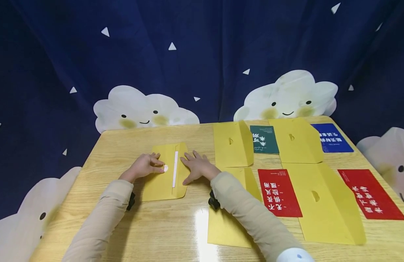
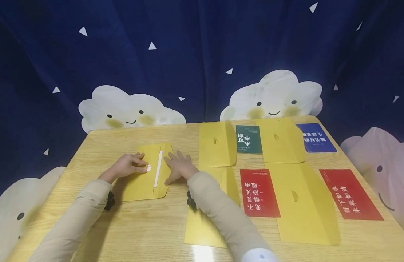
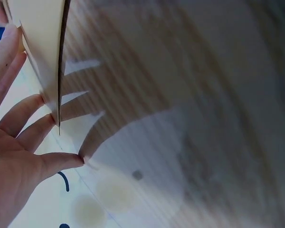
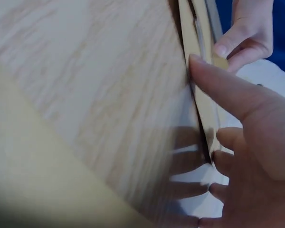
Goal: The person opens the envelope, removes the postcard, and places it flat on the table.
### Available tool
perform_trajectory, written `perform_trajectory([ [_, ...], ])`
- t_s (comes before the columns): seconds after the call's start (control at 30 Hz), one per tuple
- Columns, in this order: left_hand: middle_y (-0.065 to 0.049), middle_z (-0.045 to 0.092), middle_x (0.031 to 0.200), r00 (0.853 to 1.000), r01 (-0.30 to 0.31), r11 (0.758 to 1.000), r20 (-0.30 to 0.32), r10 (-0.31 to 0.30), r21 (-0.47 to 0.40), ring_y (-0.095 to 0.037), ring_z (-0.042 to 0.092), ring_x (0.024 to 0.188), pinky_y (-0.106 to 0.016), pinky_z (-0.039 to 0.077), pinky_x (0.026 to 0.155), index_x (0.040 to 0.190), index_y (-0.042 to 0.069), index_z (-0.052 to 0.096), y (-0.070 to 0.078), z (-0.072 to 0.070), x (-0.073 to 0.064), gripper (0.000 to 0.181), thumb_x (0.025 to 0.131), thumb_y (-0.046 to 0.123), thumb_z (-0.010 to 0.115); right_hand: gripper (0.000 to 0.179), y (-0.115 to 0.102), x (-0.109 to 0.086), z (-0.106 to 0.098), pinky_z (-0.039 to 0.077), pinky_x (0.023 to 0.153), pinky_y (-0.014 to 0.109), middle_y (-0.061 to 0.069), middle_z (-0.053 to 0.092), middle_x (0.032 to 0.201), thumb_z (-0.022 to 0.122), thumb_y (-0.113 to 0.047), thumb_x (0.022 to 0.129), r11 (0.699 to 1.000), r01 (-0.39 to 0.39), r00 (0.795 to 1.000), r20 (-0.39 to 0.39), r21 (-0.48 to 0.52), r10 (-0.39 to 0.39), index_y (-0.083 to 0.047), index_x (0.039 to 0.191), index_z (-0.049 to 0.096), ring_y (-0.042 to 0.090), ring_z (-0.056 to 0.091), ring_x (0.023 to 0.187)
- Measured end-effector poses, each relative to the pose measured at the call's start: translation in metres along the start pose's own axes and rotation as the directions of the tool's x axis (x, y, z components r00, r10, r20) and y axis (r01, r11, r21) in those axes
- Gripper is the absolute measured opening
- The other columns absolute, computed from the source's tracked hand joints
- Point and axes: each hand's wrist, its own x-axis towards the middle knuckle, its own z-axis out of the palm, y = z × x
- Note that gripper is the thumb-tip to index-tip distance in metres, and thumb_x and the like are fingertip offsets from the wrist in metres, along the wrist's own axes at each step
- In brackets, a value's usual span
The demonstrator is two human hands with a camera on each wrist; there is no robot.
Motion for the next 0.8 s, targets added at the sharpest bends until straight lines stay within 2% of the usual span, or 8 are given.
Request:
perform_trajectory([
  [0.1, -0.029, 0.039, 0.132, 1.000, 0.000, 1.000, -0.002, 0.000, -0.003, -0.046, 0.023, 0.128, -0.060, 0.012, 0.102, 0.101, 0.004, 0.071, 0.000, 0.000, 0.001, 0.032, 0.074, 0.023, 0.074, 0.098, 0.001, 0.002, 0.001, 0.005, 0.106, 0.054, -0.003, 0.004, 0.152, 0.067, -0.058, 0.071, 1.000, -0.022, 0.999, 0.028, -0.014, 0.023, -0.023, 0.147, 0.015, 0.027, -0.004, 0.138],
  [0.37, -0.031, 0.041, 0.129, 1.000, -0.016, 0.999, 0.006, 0.016, 0.028, -0.049, 0.026, 0.126, -0.061, 0.014, 0.101, 0.099, 0.004, 0.071, 0.006, -0.003, 0.001, 0.031, 0.075, 0.023, 0.074, 0.097, 0.001, 0.005, 0.002, 0.006, 0.106, 0.054, -0.005, 0.003, 0.152, 0.065, -0.060, 0.071, 0.998, -0.043, 0.998, 0.042, -0.041, 0.045, -0.025, 0.147, 0.015, 0.025, -0.003, 0.138],
  [0.47, -0.031, 0.049, 0.122, 0.999, -0.034, 0.998, -0.012, 0.035, 0.050, -0.049, 0.032, 0.122, -0.059, 0.019, 0.100, 0.095, 0.003, 0.072, 0.010, -0.002, 0.005, 0.028, 0.074, 0.022, 0.075, 0.097, 0.001, 0.005, 0.002, 0.007, 0.106, 0.054, -0.005, 0.003, 0.152, 0.065, -0.061, 0.071, 0.998, -0.047, 0.998, 0.045, -0.052, 0.050, -0.025, 0.147, 0.015, 0.025, -0.003, 0.138],
  [0.57, -0.023, 0.063, 0.105, 0.996, -0.067, 0.994, -0.051, 0.071, 0.085, -0.047, 0.042, 0.116, -0.055, 0.029, 0.097, 0.087, 0.004, 0.073, 0.012, 0.001, 0.008, 0.024, 0.073, 0.024, 0.076, 0.097, 0.001, 0.005, 0.001, 0.007, 0.106, 0.053, -0.005, 0.003, 0.152, 0.064, -0.060, 0.072, 0.998, -0.047, 0.998, 0.048, -0.050, 0.049, -0.025, 0.147, 0.015, 0.025, -0.002, 0.138],
  [0.7, -0.013, 0.068, 0.088, 0.990, -0.084, 0.988, -0.099, 0.097, 0.133, -0.039, 0.058, 0.097, -0.048, 0.044, 0.085, 0.081, 0.003, 0.071, 0.014, 0.005, 0.010, 0.021, 0.073, 0.022, 0.076, 0.097, 0.001, 0.005, 0.001, 0.007, 0.106, 0.053, -0.004, 0.003, 0.152, 0.064, -0.060, 0.072, 0.998, -0.045, 0.998, 0.052, -0.041, 0.047, -0.025, 0.147, 0.015, 0.025, -0.002, 0.138],
  [0.77, -0.012, 0.067, 0.087, 0.989, -0.078, 0.985, -0.112, 0.095, 0.153, -0.029, 0.060, 0.082, -0.043, 0.047, 0.077, 0.084, 0.002, 0.070, 0.015, 0.006, 0.010, 0.022, 0.073, 0.020, 0.075, 0.097, 0.001, 0.005, 0.001, 0.007, 0.106, 0.053, -0.004, 0.003, 0.152, 0.064, -0.060, 0.072, 0.998, -0.045, 0.997, 0.053, -0.041, 0.047, -0.025, 0.147, 0.014, 0.025, -0.002, 0.138],
  [0.8, -0.013, 0.066, 0.082, 0.989, -0.075, 0.984, -0.112, 0.094, 0.161, -0.024, 0.058, 0.072, -0.041, 0.047, 0.071, 0.088, 0.001, 0.069, 0.015, 0.006, 0.010, 0.023, 0.074, 0.019, 0.074, 0.097, 0.002, 0.005, 0.001, 0.007, 0.106, 0.053, -0.004, 0.003, 0.152, 0.064, -0.061, 0.072, 0.998, -0.046, 0.997, 0.052, -0.043, 0.048, -0.025, 0.147, 0.014, 0.025, -0.002, 0.138],
])
